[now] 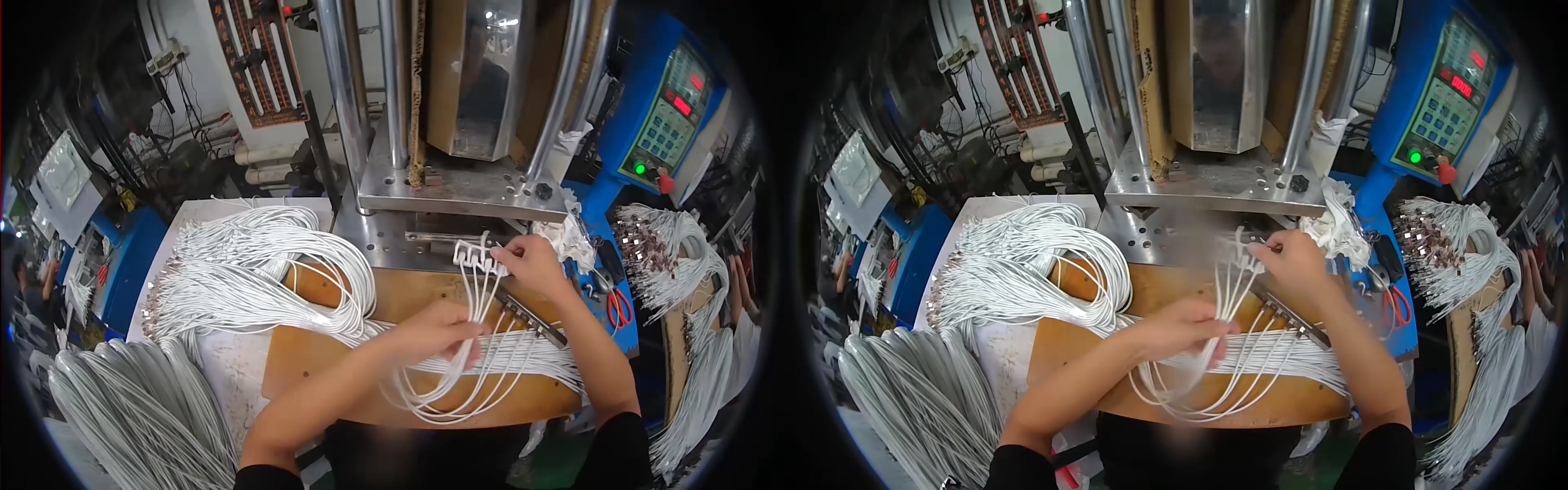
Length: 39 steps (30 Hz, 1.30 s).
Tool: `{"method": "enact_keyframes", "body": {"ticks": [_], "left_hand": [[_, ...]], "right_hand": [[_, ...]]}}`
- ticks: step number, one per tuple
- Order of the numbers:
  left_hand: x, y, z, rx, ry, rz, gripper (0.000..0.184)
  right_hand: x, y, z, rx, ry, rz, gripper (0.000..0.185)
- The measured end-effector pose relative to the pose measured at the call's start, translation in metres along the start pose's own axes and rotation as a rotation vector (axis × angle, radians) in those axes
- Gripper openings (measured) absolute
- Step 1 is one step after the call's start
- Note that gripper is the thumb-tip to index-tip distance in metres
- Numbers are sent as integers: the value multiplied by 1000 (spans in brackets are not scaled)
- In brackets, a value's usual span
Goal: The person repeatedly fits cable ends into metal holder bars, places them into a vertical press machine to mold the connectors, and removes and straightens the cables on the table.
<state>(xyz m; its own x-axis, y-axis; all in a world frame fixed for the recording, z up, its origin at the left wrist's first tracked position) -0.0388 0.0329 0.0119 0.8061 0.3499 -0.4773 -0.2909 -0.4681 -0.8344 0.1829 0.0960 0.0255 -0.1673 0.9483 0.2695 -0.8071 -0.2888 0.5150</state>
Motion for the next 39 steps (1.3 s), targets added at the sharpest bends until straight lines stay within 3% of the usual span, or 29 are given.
{"method": "enact_keyframes", "body": {"ticks": [2, 3, 5, 6, 8, 10, 14, 19, 21, 22, 25, 28, 32, 33, 34, 36, 39], "left_hand": [[-60, -19, -9, 316, -172, -108, 26], [-94, -22, 1, 241, -219, -116, 31], [-159, -30, 81, 165, -699, -463, 34], [-189, -24, 129, 125, -1145, -432, 42], [-224, -17, 141, 113, -1475, -219, 42], [-191, -22, 103, 241, -1426, -241, 33], [-85, -30, 9, 977, -1066, -584, 18], [-40, -4, 70, 988, -1002, -435, 19], [-21, -14, 79, 737, -959, -433, 23], [-17, -23, 74, 609, -945, -432, 26], [6, -41, -6, 792, -844, -668, 39], [38, -12, -44, 880, -676, -683, 33], [54, -11, -24, 971, -635, -493, 22], [56, -20, -14, 964, -631, -483, 22], [56, -35, -2, 1014, -697, -502, 19], [65, -56, 27, 1054, -755, -511, 17], [72, -71, 58, 1083, -853, -629, 18]], "right_hand": [[-8, -5, 4, 0, -29, -1, 39], [-12, -7, 11, -21, -16, -33, 38], [-22, -12, 21, -60, 27, -89, 36], [-27, -16, 21, -51, 21, -80, 36], [-38, -22, 14, -230, -25, 113, 31], [-41, -22, 12, -326, -63, 193, 29], [-56, -9, 21, -338, -127, 295, 27], [-103, 6, 50, -188, 255, 216, 24], [-123, -4, 44, -109, 467, 137, 21], [-120, -5, 43, -113, 467, 135, 21], [-96, -1, 35, -203, 121, 190, 23], [-57, -1, 34, -92, 41, 213, 23], [7, -14, 21, 24, 68, 229, 21], [21, -25, 12, 20, -65, 312, 23], [36, -39, 2, 12, -198, 393, 25], [70, -96, -27, -191, -23, 266, 30], [102, -141, -35, -248, -153, 237, 30]]}}
Point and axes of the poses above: each hand's wrist, its own x-axis towards the middle knuckle, its own z-axis out of the back of the hand, y = z × x, the point moved 4 cm from there along x, towards the middle knuckle, and after that the axes turned 14 degrees about z, right-handed, at the moved point
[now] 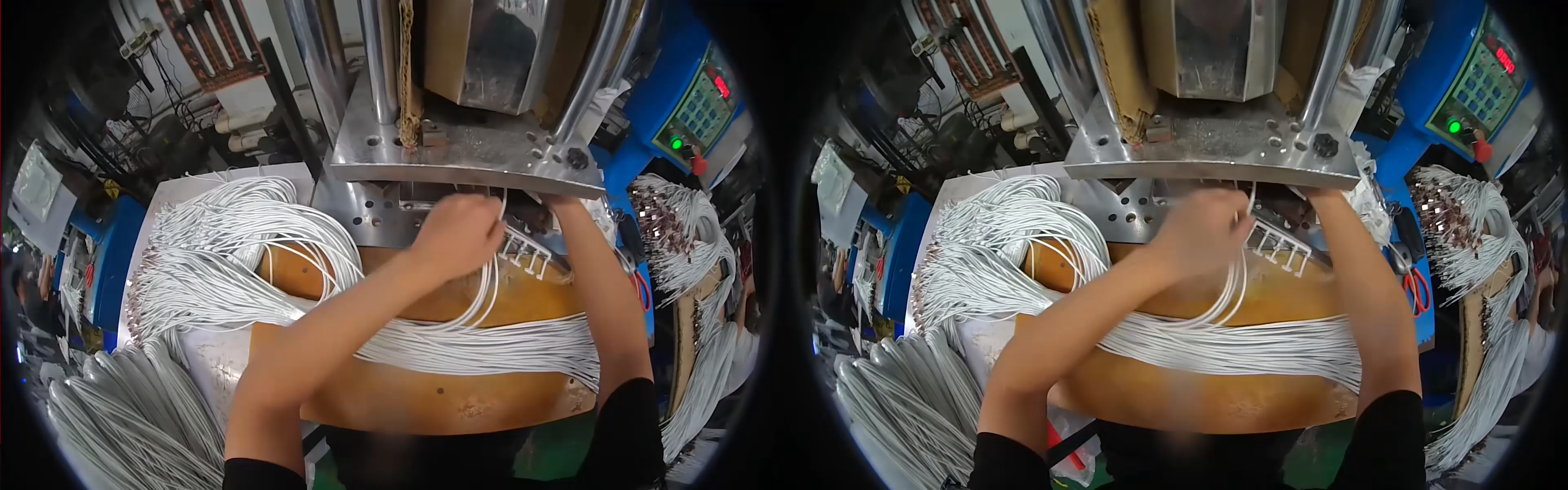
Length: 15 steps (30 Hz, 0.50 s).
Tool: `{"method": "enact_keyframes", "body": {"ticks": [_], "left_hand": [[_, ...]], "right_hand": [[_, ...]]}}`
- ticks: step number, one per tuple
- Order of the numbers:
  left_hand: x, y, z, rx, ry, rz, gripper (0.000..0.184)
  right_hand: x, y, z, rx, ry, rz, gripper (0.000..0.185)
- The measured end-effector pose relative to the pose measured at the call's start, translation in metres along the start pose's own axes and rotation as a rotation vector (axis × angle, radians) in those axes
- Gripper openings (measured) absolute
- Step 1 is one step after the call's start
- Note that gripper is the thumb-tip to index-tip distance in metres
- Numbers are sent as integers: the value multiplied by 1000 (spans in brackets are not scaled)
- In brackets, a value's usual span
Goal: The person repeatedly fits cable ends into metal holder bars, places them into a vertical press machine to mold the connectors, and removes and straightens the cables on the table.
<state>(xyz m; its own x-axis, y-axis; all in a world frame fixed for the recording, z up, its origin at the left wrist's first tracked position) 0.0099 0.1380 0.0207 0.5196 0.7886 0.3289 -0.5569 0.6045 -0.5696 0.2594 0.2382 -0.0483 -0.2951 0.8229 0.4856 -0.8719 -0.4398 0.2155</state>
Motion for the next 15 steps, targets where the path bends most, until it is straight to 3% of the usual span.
{"method": "enact_keyframes", "body": {"ticks": [3, 8, 9, 11, 12, 13, 15], "left_hand": [[10, 13, 12, 35, 244, 373, 18], [6, 22, 14, 13, 154, 270, 28], [5, 25, 15, 113, 10, 199, 27], [2, 31, 13, 260, -206, 85, 29], [1, 34, 11, 310, -282, 47, 31], [1, 40, 7, 330, -304, 43, 34], [0, 44, 5, 373, -348, 39, 39]], "right_hand": [[9, -15, 0, -52, -106, -23, 31], [11, -1, 5, -2, -140, -4, 33], [11, 8, 7, 97, -139, -1, 33], [8, 37, 9, 589, -125, -5, 34], [5, 60, 12, 642, -41, 3, 35], [5, 94, 21, -218, 260, 170, 33], [-2, 125, 28, -179, 173, 264, 34]]}}
Point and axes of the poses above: each hand's wrist, its own x-axis towards the middle knuckle, its own z-axis out of the back of the hand, y = z × x, the point moved 4 cm from there along x, towards the middle knuckle, and after that the axes turned 14 degrees about z, right-handed, at the moved point
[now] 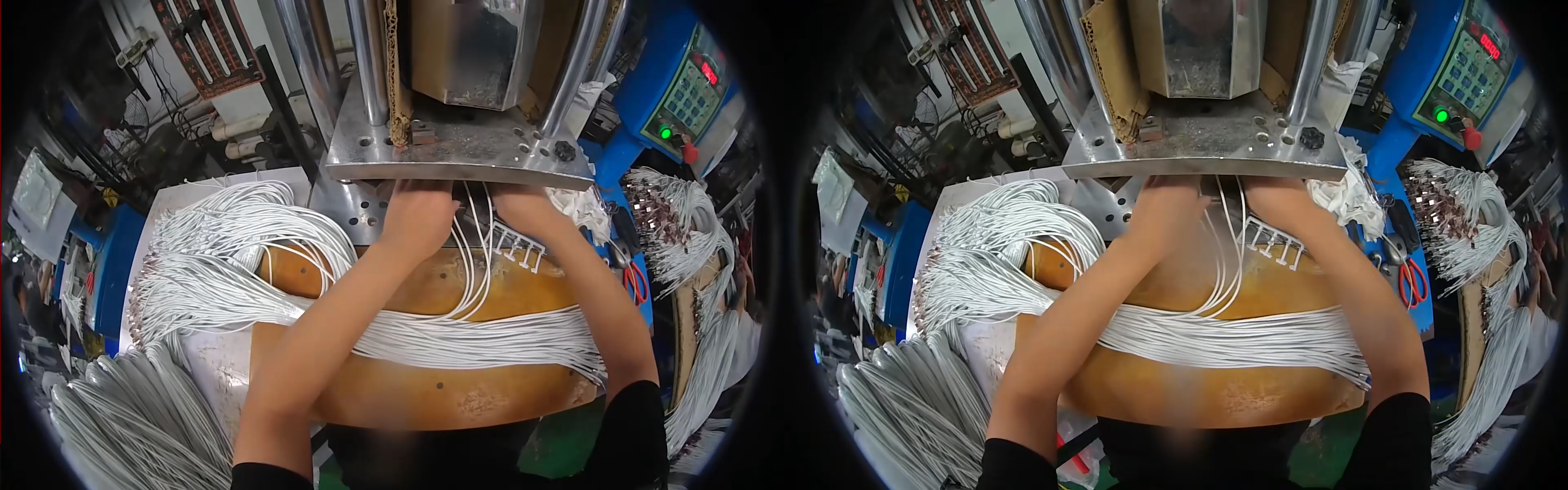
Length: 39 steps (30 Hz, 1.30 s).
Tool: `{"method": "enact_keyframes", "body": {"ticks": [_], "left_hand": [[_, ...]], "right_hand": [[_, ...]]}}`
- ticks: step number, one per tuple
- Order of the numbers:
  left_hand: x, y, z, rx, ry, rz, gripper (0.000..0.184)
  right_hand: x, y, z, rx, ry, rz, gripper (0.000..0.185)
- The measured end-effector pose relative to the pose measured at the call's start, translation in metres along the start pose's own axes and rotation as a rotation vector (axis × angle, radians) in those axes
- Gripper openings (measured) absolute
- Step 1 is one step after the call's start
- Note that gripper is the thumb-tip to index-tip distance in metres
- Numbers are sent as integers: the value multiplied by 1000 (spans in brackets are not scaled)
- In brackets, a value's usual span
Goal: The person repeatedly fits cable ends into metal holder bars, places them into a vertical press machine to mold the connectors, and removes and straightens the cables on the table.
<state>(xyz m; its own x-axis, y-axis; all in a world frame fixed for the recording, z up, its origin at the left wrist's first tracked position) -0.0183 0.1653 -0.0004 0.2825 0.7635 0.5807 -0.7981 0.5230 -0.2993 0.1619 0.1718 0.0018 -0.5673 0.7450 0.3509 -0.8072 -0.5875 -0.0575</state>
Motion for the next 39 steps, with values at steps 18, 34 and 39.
{"method": "enact_keyframes", "body": {"ticks": [18, 34, 39], "left_hand": [[-62, -49, 78, -589, 433, 126, 27], [-349, 40, 114, -907, 424, 1043, 17], [-351, 39, 110, -909, 368, 1113, 22]], "right_hand": [[-53, 70, 56, 195, -228, 163, 47], [-256, 172, 94, 28, 186, -201, 68], [-252, 173, 95, 26, 176, -209, 65]]}}
Point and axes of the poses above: each hand's wrist, its own x-axis towards the middle knuckle, its own z-axis out of the back of the hand, y = z × x, the point moved 4 cm from there along x, towards the middle knuckle, and after that the axes turned 14 degrees about z, right-handed, at the moved point
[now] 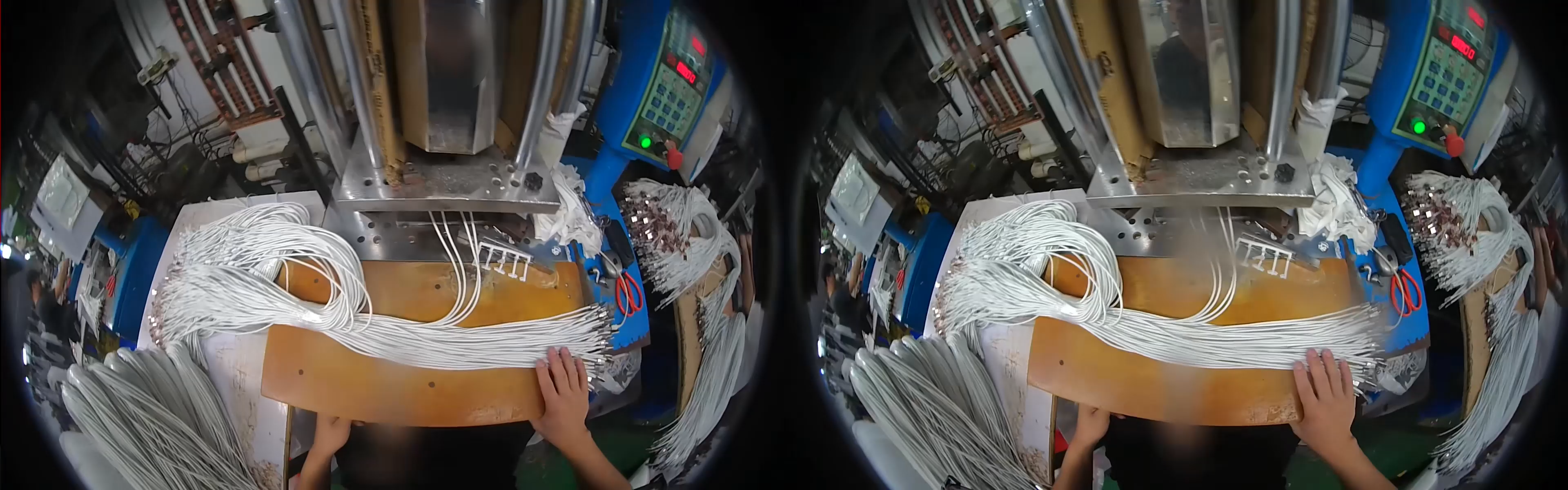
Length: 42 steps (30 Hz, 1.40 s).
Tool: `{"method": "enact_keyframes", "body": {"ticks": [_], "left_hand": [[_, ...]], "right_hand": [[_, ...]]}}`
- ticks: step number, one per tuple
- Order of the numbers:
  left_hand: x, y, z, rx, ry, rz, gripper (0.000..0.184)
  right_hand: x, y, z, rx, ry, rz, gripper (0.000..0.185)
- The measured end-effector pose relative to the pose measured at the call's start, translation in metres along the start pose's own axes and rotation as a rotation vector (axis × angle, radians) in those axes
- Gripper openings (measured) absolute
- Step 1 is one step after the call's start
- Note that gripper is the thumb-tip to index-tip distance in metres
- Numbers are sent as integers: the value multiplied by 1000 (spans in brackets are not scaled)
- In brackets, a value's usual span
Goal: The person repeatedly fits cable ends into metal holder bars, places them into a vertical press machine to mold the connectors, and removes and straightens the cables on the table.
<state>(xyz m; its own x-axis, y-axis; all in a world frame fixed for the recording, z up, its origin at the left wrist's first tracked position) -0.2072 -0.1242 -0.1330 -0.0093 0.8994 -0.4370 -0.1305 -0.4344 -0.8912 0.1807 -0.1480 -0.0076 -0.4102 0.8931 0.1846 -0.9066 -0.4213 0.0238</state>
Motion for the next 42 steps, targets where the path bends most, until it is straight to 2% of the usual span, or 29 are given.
{"method": "enact_keyframes", "body": {"ticks": [8, 13, 16, 17, 19, 21, 23, 25, 26, 28, 29, 31, 32, 35, 37, 38, 40, 42], "left_hand": [[0, -4, -4, -18, 61, 50, 31], [-3, 0, 1, 4, 122, 105, 30], [-33, -26, -16, 494, 833, 174, 27], [-38, -53, -19, 498, 834, 170, 27], [-57, -142, -43, 369, 1093, -330, 27], [-46, -181, -76, 648, 788, -72, 33], [-31, -203, -125, 853, 408, -619, 42], [-25, -213, -176, 821, 384, -850, 52], [-18, -210, -198, 821, 386, -852, 52], [-3, -205, -224, 931, 258, -937, 59], [3, -201, -221, 927, 262, -939, 59], [11, -189, -202, 1010, 24, -904, 60], [12, -181, -190, 1053, -83, -877, 61], [26, -185, -145, 972, 6, -897, 54], [32, -187, -131, 1005, 85, -973, 47], [35, -190, -130, 1006, 82, -969, 47], [41, -190, -132, 1043, 169, -854, 38], [44, -188, -136, 1061, 207, -804, 34]], "right_hand": [[-2, 3, 0, -16, -51, 11, 72], [-3, 4, 6, 16, -28, 18, 75], [10, 8, 30, 246, -12, 70, 80], [19, 3, 33, 243, -17, 67, 80], [45, -8, 36, 409, -121, 199, 83], [81, -32, 21, 484, -87, -50, 80], [128, -50, 8, 390, -217, -88, 76], [168, -62, -1, 345, -281, -102, 53], [172, -66, 0, 344, -282, -104, 53], [176, -71, 6, 312, -394, 19, 35], [176, -75, 9, 290, -444, 84, 27], [142, -76, 56, 463, -399, -25, 15], [120, -81, 74, 501, -377, -54, 15], [42, -114, 112, 629, -282, -159, 17], [1, -120, 135, 620, -76, -406, 17], [-17, -132, 130, 623, -74, -403, 17], [-43, -146, 112, 515, 222, -284, 18], [-31, -139, 105, 434, 180, -238, 21]]}}
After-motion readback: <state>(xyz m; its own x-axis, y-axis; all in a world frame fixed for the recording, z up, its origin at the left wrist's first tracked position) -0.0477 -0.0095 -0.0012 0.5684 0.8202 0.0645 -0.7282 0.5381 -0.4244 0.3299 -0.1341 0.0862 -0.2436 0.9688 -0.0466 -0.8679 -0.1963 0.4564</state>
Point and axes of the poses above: each hand's wrist, its own x-axis towards the middle knuckle, its own z-axis out of the back of the hand, y = z × x, the point moved 4 cm from there along x, towards the middle knuckle, and after that the axes turned 14 degrees about z, right-handed, at the moved point
